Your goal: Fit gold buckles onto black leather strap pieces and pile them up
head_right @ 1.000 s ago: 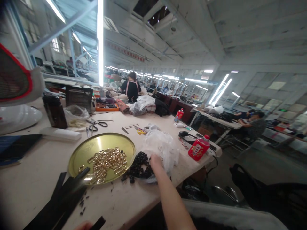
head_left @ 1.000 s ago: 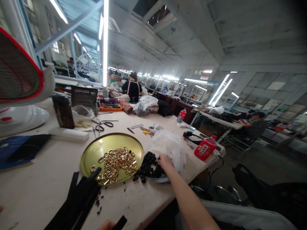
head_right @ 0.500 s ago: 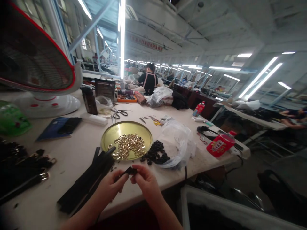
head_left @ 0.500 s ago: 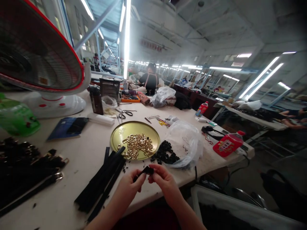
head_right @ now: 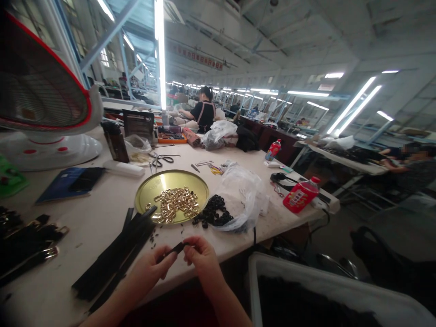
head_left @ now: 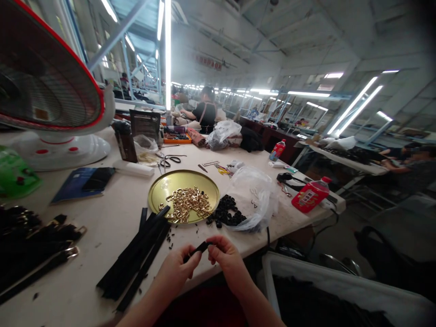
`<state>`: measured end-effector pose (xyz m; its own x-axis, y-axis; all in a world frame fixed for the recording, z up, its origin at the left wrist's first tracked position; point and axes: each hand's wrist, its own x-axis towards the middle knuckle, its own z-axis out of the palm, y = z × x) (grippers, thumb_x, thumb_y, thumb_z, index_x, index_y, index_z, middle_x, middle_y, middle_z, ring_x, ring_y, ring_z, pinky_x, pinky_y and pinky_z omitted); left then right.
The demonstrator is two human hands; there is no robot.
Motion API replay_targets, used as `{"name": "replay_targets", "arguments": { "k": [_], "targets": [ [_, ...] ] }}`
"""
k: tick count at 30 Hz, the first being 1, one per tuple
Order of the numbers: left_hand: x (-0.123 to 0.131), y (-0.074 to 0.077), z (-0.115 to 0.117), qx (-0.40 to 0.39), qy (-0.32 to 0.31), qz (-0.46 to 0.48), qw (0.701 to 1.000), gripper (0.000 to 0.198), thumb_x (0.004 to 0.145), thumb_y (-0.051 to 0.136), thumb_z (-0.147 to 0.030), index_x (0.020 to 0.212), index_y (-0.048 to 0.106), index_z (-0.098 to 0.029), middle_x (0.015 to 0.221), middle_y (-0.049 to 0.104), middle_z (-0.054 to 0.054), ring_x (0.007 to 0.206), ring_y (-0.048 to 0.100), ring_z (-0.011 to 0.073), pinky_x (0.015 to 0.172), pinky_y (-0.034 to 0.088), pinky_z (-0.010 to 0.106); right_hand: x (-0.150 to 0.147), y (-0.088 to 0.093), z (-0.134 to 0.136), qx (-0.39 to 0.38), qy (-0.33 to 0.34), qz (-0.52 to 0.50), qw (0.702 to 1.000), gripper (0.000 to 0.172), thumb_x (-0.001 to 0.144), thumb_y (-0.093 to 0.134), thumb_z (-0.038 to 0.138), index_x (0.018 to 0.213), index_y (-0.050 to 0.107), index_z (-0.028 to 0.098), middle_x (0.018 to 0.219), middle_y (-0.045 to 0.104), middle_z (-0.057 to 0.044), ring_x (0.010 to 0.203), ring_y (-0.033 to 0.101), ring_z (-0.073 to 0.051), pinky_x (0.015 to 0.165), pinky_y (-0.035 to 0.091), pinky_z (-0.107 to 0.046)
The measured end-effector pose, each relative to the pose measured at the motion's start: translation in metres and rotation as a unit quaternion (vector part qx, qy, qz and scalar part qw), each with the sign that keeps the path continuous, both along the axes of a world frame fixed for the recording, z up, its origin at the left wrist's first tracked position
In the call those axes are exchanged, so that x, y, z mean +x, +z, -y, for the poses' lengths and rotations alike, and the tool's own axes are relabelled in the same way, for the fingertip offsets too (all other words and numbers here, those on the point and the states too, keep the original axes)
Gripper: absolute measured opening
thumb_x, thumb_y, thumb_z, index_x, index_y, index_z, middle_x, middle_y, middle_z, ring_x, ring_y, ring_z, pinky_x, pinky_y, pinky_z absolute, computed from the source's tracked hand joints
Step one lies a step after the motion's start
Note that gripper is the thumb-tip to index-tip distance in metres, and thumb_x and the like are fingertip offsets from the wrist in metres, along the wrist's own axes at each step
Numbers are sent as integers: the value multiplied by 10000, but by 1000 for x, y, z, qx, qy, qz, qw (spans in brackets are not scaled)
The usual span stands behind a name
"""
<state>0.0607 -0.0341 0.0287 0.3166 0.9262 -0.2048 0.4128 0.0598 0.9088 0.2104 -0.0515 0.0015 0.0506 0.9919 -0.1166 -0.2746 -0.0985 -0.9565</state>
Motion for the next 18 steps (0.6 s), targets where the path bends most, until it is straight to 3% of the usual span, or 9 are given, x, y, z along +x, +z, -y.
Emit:
{"name": "replay_targets", "arguments": {
  "k": [5, 10, 13, 18],
  "targets": [
    [5, -7, -1, -7, 19, 23, 1000, 320, 685, 478, -482, 616, 513, -171, 405, 403, -74, 431, 391, 101, 469, 293, 209, 0, -4, 1, 6, -9, -46, 999, 175, 712, 640, 302, 801, 622, 152, 850, 640, -34, 679, 529, -106, 731, 420, -279],
    [9, -21, -4, -118, 38, 83, 989, 359, 641, 468, -550, 649, 458, -191, 348, 364, -105, 306, 268, 61, 351, 192, 181, -2, -5, 1, 25, -23, -50, 998, 210, 708, 649, 299, 871, 606, 174, 953, 643, -49, 719, 554, -124, 758, 434, -307],
    [11, -20, -5, -157, 31, 94, 983, 374, 613, 482, -566, 658, 443, -196, 337, 361, -112, 286, 246, 49, 328, 170, 165, 0, -8, 1, 40, -9, -11, 999, 254, 727, 622, 314, 942, 615, 181, 971, 639, -58, 798, 570, -158, 774, 440, -321],
    [13, -20, -3, -123, -22, 67, 990, 361, 593, 528, -539, 603, 458, -184, 354, 365, -97, 325, 301, 54, 349, 220, 170, -2, -2, 6, 64, -10, 83, 994, 294, 789, 537, 355, 1009, 624, 181, 863, 667, -56, 807, 587, -178, 794, 428, -341]
  ]
}}
